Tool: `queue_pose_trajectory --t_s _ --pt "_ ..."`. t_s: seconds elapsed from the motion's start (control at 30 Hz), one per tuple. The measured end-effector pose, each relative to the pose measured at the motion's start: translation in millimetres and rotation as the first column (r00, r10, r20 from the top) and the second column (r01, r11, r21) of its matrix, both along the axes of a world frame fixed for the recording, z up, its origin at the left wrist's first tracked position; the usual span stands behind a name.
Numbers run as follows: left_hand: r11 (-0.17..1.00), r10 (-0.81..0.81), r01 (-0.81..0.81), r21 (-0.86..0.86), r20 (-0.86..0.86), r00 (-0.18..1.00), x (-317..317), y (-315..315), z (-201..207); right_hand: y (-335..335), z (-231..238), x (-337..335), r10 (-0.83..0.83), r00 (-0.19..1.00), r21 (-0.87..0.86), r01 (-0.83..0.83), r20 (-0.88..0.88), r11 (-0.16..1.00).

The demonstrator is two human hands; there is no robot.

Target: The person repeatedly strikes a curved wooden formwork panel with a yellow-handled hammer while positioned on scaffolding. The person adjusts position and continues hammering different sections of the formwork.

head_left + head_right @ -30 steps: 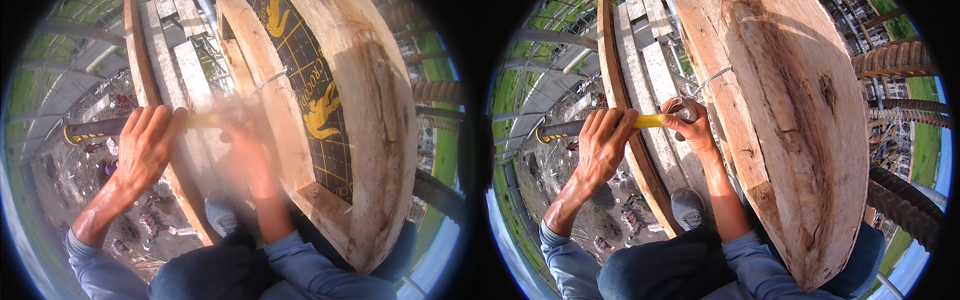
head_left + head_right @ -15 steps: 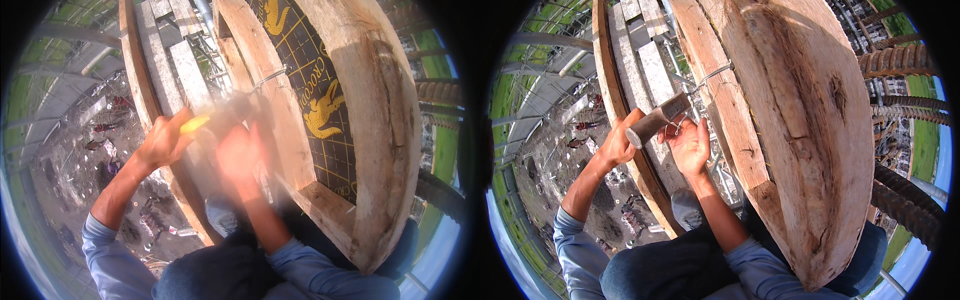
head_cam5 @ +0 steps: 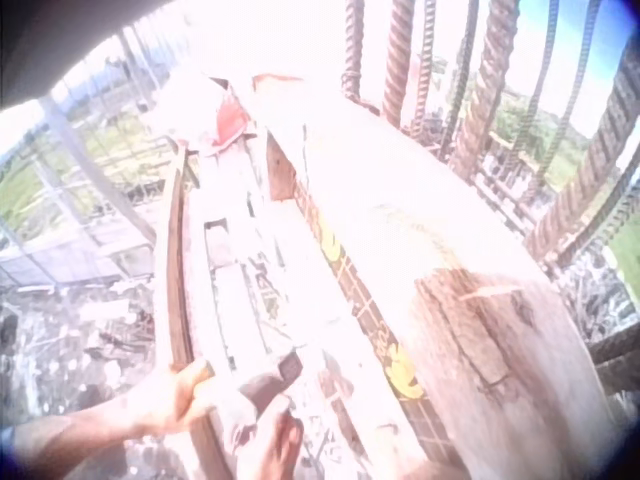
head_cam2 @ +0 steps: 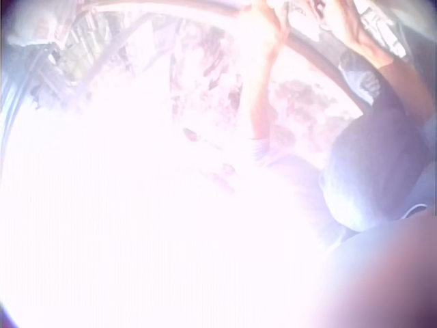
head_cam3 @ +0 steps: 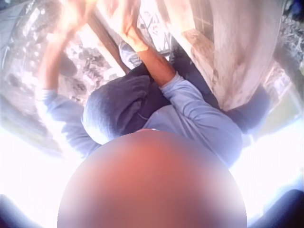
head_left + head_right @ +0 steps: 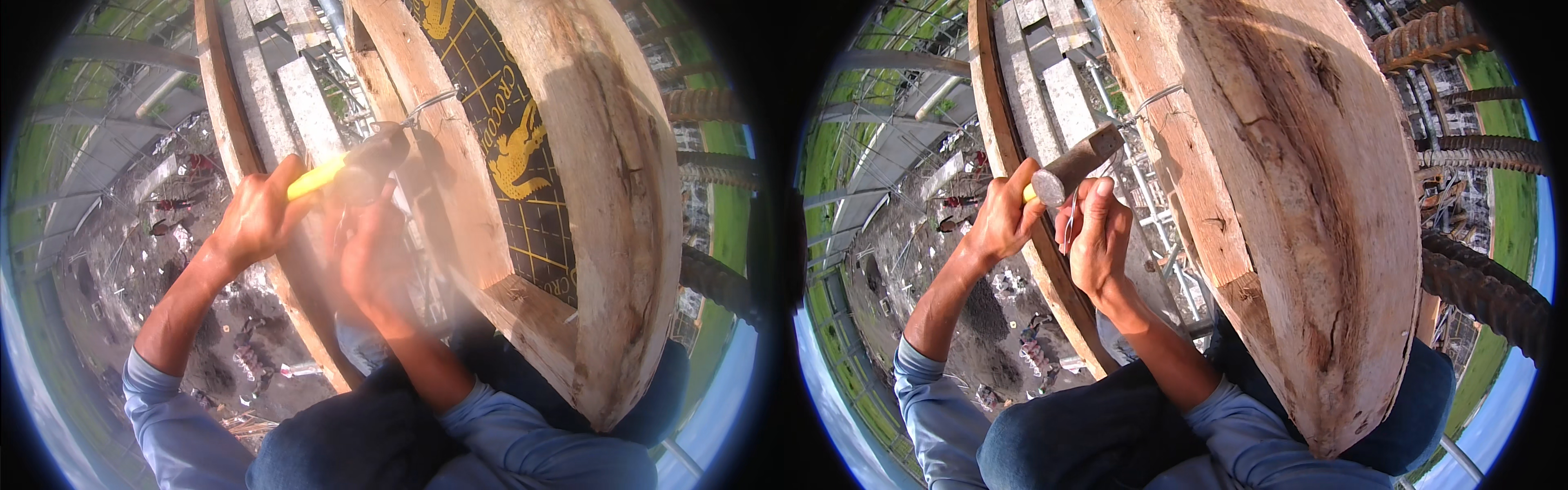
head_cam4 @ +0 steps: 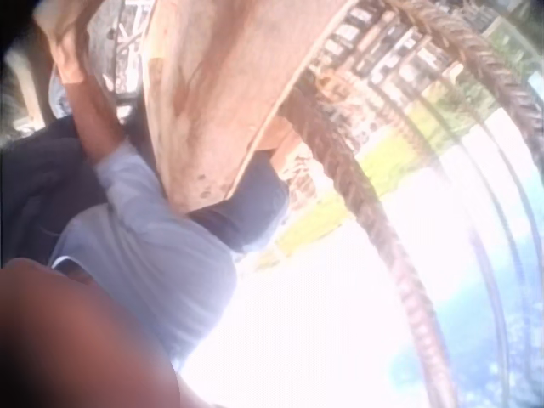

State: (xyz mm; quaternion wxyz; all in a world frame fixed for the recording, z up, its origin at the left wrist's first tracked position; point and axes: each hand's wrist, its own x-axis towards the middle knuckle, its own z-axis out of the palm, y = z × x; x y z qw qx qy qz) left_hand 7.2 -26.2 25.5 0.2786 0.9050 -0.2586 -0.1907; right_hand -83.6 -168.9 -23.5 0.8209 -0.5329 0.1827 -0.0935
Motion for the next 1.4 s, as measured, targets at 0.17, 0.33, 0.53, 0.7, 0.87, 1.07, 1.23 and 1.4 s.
queue_pose_trajectory --t_s 0.17,0.33,0.53,0.7,0.87,1.07,1.23,1.4 --pt "0.964 0.078 -0.170 -0.206 -0.393 0.916 -30.0 -7.3 7.1 -12.4 -44.5 17.5 -0.082 0.994 0.160 0.093 -0.077 0.983" --pt "0.688 0.152 -0.725 0.008 -0.979 0.133 -35.0 -13.8 20.4 -29.8 -69.7 37.9 0.202 0.905 0.409 -0.356 0.373 0.840" --pt "0.720 0.100 -0.694 -0.021 -0.986 0.133 -37.1 -15.4 28.2 -33.0 -46.3 87.3 0.177 0.806 0.574 -0.538 0.565 0.617" --pt "0.748 0.099 -0.663 0.030 -0.993 0.067 -33.6 -18.8 33.7 -23.6 -39.1 94.8 0.069 0.770 0.573 -0.529 0.635 0.626" --pt "0.847 0.309 -0.529 0.055 -0.860 0.405 -13.6 -12.0 60.8 -19.2 -36.0 69.9 -0.016 0.892 0.607 -0.295 0.452 0.738" --pt "0.865 -0.341 0.284 0.413 0.069 0.937 9.7 -12.5 79.6 -14.8 -24.2 64.5 -0.063 0.993 0.145 0.049 0.099 0.988" --pt "0.627 -0.672 0.085 0.775 0.482 0.563 8.7 -16.5 88.7 -16.7 -16.4 45.7 -0.125 0.979 -0.009 0.128 0.159 0.992" --pt "0.722 -0.688 0.035 0.691 0.722 -0.067 59.3 -13.5 86.2 -21.2 -10.4 42.2 -0.066 0.998 -0.005 0.066 0.016 0.998"
